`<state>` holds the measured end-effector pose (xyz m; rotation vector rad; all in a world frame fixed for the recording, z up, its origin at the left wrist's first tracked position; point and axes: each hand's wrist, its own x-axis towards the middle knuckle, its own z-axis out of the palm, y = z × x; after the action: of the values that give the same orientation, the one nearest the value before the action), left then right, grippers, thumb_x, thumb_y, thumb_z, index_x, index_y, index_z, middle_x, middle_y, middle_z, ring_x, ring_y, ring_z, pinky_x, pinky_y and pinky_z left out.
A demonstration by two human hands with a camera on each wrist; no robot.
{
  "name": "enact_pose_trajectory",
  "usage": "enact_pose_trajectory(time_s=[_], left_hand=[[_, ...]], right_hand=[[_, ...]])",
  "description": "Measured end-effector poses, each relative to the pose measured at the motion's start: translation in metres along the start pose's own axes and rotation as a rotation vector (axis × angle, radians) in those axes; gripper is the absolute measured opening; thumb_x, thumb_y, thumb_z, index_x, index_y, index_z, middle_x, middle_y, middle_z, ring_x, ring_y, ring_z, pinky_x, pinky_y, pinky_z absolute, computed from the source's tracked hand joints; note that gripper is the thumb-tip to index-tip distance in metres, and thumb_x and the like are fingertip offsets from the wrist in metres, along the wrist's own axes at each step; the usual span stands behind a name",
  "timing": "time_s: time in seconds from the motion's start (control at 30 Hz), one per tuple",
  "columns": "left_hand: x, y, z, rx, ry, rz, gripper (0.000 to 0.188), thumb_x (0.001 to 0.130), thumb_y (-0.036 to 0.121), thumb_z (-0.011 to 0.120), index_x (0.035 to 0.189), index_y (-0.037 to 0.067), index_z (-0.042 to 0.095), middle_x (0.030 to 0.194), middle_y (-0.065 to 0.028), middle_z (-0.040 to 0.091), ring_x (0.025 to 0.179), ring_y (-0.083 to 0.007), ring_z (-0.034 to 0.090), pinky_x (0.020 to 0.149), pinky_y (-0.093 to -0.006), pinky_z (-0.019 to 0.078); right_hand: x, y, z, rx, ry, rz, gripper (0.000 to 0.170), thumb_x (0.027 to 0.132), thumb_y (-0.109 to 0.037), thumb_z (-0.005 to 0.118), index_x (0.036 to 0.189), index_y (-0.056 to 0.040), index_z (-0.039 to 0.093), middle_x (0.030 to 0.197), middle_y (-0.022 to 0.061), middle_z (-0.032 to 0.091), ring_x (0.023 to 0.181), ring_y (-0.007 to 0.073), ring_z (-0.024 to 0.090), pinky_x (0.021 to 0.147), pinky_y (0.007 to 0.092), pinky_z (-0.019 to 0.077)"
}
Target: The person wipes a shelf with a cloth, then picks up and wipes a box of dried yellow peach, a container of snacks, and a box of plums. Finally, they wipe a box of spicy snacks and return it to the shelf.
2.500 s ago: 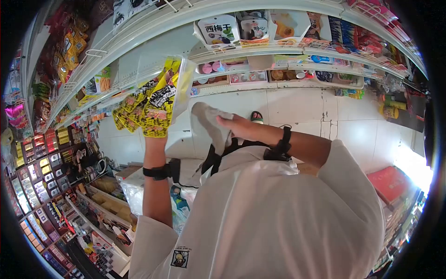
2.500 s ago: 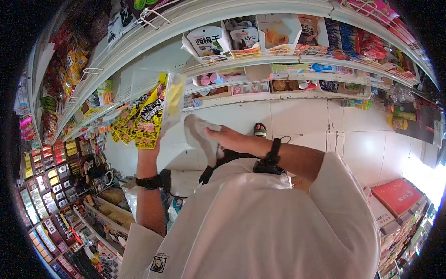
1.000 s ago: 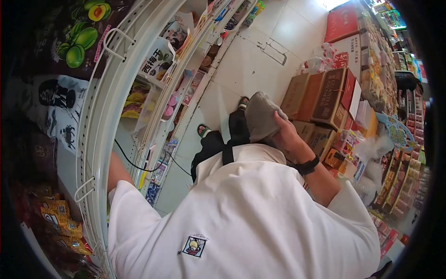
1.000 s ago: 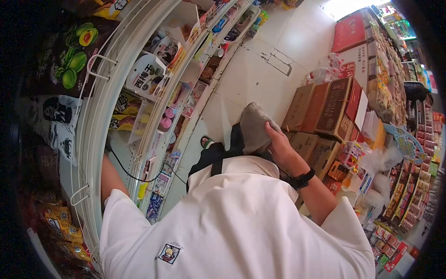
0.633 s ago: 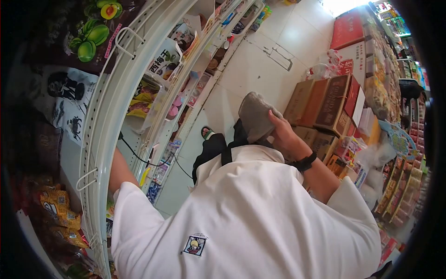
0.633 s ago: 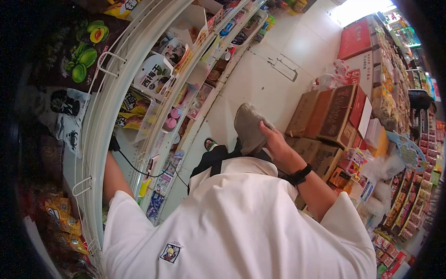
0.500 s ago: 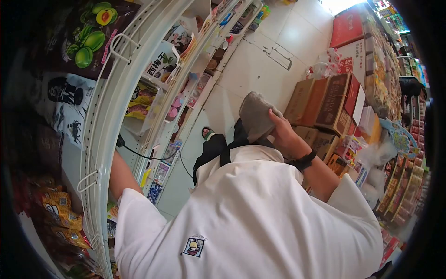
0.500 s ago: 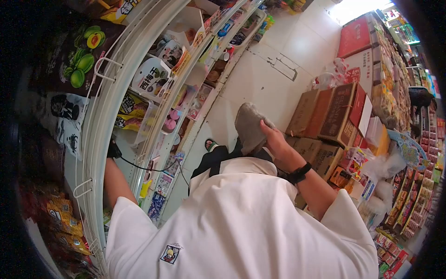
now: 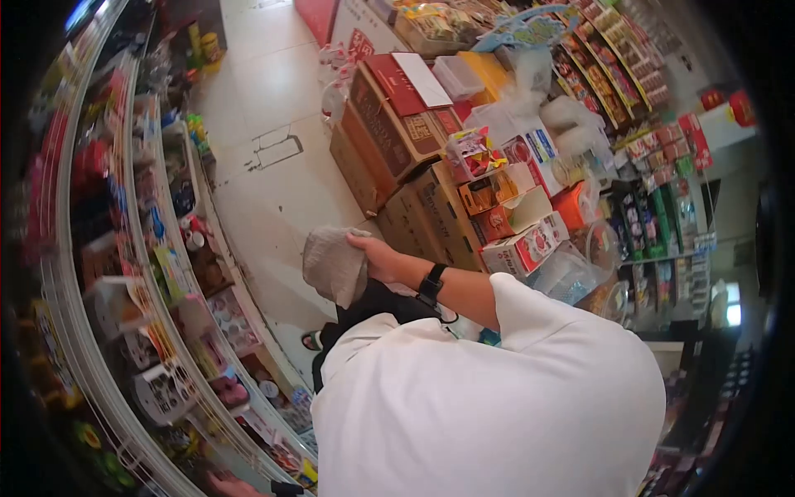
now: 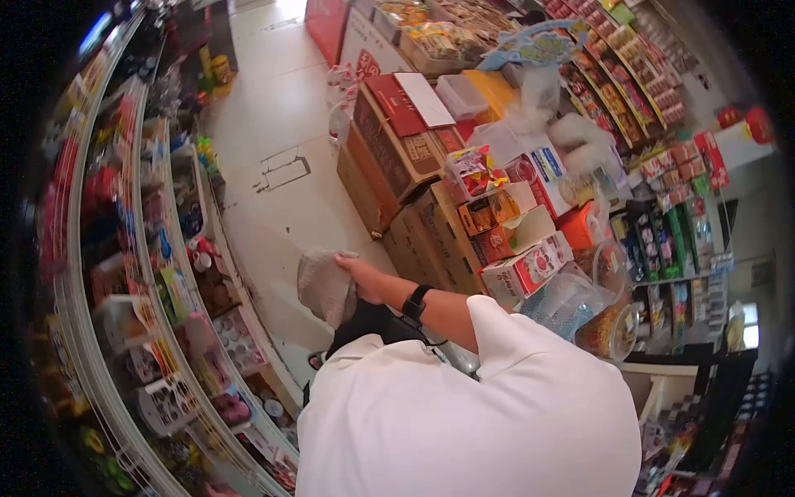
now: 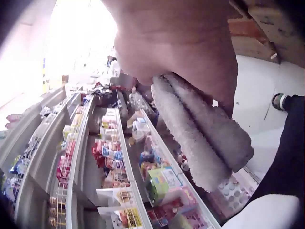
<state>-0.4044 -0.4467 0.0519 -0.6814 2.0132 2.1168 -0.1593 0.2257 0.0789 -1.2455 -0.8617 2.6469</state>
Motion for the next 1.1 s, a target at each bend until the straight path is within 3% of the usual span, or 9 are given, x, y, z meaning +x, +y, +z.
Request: enact_pose_trajectory(time_s=[0.13,0.3,0.33,0.43,0.5,0.67,0.77,0.9,1.1], left_hand=[[-0.141,-0.036,0.079,0.321,-0.030,0.224,0.046,0.094,0.022,0.054,0.136,0.003,0.048,0.127,-0.0161,0.056,0.108,-0.0293,0.057,0.098,-0.0477,0.0478],[-0.199,-0.016,0.254,0.809,-0.044,0.677,0.046,0.092,0.017,0.055,0.134,0.000,0.049,0.121,-0.0175,0.057,0.104,-0.0289,0.059,0.093,-0.0438,0.0492],[-0.207,-0.012,0.307,0.632,-0.479,0.615,0.046,0.089,0.008,0.057,0.134,0.002,0.049,0.114,-0.0144,0.059,0.103,-0.0276,0.060,0.089,-0.0406,0.0496],[-0.277,0.037,0.478,1.000,-1.335,0.283,0.049,0.086,0.000,0.058,0.134,0.003,0.053,0.111,-0.0164,0.063,0.101,-0.0270,0.061,0.090,-0.0397,0.0483],[-0.302,0.054,0.571,1.154,-1.838,0.867,0.047,0.085,0.000,0.059,0.132,0.005,0.057,0.112,-0.0175,0.063,0.099,-0.0321,0.061,0.089,-0.0430,0.0480],[-0.458,0.111,0.737,0.748,-2.281,1.229,0.040,0.075,-0.003,0.063,0.111,0.012,0.067,0.105,-0.0089,0.066,0.092,-0.0308,0.064,0.084,-0.0432,0.0520],[-0.536,0.114,0.780,0.377,-2.357,1.443,0.031,0.067,-0.001,0.066,0.094,0.016,0.066,0.091,-0.0105,0.069,0.081,-0.0324,0.068,0.082,-0.0489,0.0534],[-0.595,0.097,0.784,0.580,-2.391,1.204,0.030,0.067,0.002,0.067,0.092,0.019,0.066,0.090,-0.0097,0.070,0.081,-0.0314,0.069,0.082,-0.0503,0.0544],[-0.632,0.066,0.770,0.654,-2.747,1.006,0.027,0.067,0.004,0.068,0.092,0.016,0.067,0.090,-0.0091,0.070,0.080,-0.0296,0.069,0.080,-0.0476,0.0555]], right_hand=[[0.008,-0.008,-0.055,0.127,0.044,-0.051,0.052,0.104,-0.040,0.047,0.145,-0.0081,0.043,0.146,0.0099,0.049,0.135,0.0282,0.046,0.114,0.0448,0.0330],[-0.012,-0.050,-0.105,0.203,0.099,-0.153,0.050,0.102,-0.038,0.051,0.142,-0.0079,0.046,0.141,0.0090,0.053,0.131,0.0272,0.050,0.112,0.0432,0.0355],[-0.011,-0.057,-0.122,0.286,0.080,-0.188,0.050,0.098,-0.038,0.057,0.139,-0.0094,0.050,0.138,0.0078,0.056,0.128,0.0263,0.053,0.109,0.0420,0.0380],[-0.017,-0.088,-0.160,0.368,0.063,-0.277,0.047,0.092,-0.031,0.068,0.133,-0.0102,0.057,0.132,0.0061,0.061,0.121,0.0241,0.058,0.105,0.0399,0.0424],[-0.020,-0.096,-0.187,0.370,0.068,-0.316,0.047,0.088,-0.023,0.072,0.131,-0.0095,0.059,0.128,0.0056,0.063,0.117,0.0229,0.060,0.103,0.0390,0.0442],[-0.047,-0.104,-0.255,-0.206,0.278,-0.563,0.040,0.081,-0.012,0.073,0.120,-0.0047,0.066,0.111,0.0028,0.070,0.104,0.0163,0.063,0.097,0.0348,0.0473],[-0.102,-0.093,-0.270,-0.473,0.440,-0.431,0.038,0.079,-0.015,0.073,0.116,-0.0060,0.068,0.106,0.0104,0.072,0.099,0.0248,0.067,0.091,0.0361,0.0499],[-0.151,-0.048,-0.275,-0.585,0.750,-0.301,0.039,0.077,-0.019,0.073,0.114,-0.0069,0.068,0.105,0.0196,0.070,0.101,0.0356,0.066,0.088,0.0412,0.0516],[-0.177,0.039,-0.266,-0.378,1.016,-0.122,0.042,0.078,-0.021,0.073,0.117,-0.0062,0.067,0.105,0.0210,0.070,0.101,0.0359,0.067,0.088,0.0410,0.0515]])
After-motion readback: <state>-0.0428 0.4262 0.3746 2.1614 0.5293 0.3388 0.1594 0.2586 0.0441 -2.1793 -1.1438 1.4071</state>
